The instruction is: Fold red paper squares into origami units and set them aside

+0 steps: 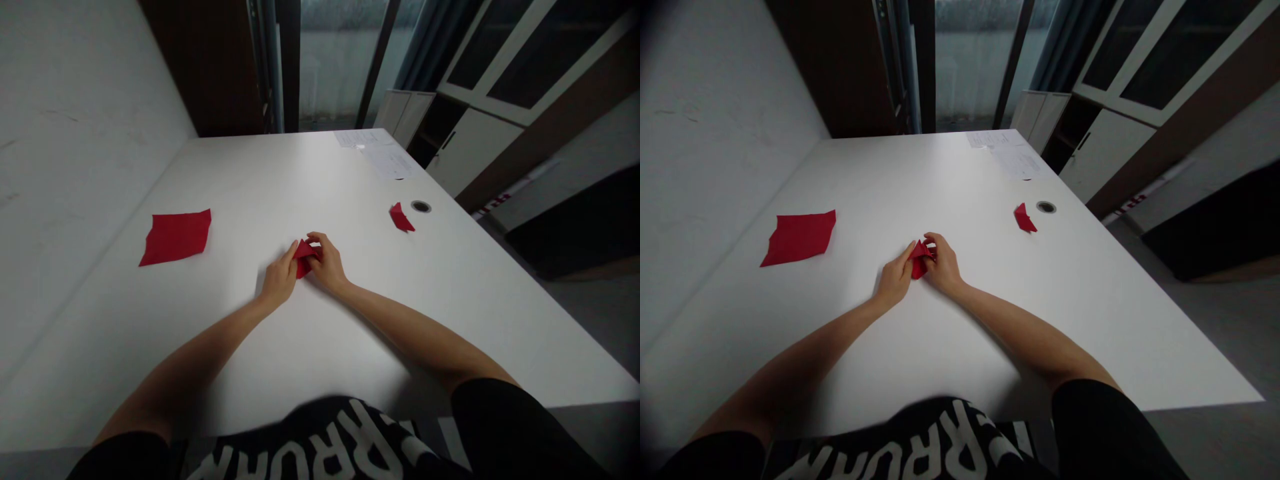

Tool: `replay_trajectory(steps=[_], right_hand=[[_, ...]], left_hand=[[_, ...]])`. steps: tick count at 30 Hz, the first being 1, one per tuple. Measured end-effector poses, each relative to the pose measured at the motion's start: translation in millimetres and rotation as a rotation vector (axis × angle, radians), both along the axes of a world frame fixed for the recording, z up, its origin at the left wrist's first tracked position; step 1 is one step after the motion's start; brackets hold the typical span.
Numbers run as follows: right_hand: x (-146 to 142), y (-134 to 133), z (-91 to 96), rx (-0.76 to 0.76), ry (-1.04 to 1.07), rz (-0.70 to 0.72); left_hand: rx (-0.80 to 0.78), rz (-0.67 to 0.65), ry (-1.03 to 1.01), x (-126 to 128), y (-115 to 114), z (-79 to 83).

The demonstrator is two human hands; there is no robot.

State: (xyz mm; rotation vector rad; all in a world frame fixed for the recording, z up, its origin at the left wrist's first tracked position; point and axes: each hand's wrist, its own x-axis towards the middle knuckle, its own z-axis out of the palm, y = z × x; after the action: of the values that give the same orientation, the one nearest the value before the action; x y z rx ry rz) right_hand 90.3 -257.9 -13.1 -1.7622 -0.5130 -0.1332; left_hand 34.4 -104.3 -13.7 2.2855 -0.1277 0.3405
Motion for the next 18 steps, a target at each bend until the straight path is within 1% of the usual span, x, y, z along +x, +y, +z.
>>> replay_trajectory(steps=[2, 5, 7, 9, 13, 15, 18], right_hand=[[0, 1, -0.9, 0.031, 0.038, 0.025], [0, 1, -0.4, 0.039, 0.065, 0.041], [0, 0, 0.8, 0.033, 0.064, 0.048], [0, -2, 2.0, 0.012, 0.058, 0.042], [0, -5, 2.5, -0.063, 0.054, 0.071], [0, -6, 2.2, -0.09, 0.023, 0.102], [-1, -7, 1.5, -0.11, -0.028, 0.112]], left_hand=[[-0.072, 0.046, 0.041, 1, 3, -0.1], [-0.234, 0.095, 0.063, 5, 8, -4.1], [-0.341, 0.101, 0.04, 9, 11, -9.0], [-0.407, 0.102, 0.026, 12, 13, -14.2], [-0.418, 0.103, 0.057, 16, 15, -19.5], [-0.427, 0.077, 0.056, 15, 15, -17.9], [-0.47, 0.026, 0.05, 13, 14, -13.0]])
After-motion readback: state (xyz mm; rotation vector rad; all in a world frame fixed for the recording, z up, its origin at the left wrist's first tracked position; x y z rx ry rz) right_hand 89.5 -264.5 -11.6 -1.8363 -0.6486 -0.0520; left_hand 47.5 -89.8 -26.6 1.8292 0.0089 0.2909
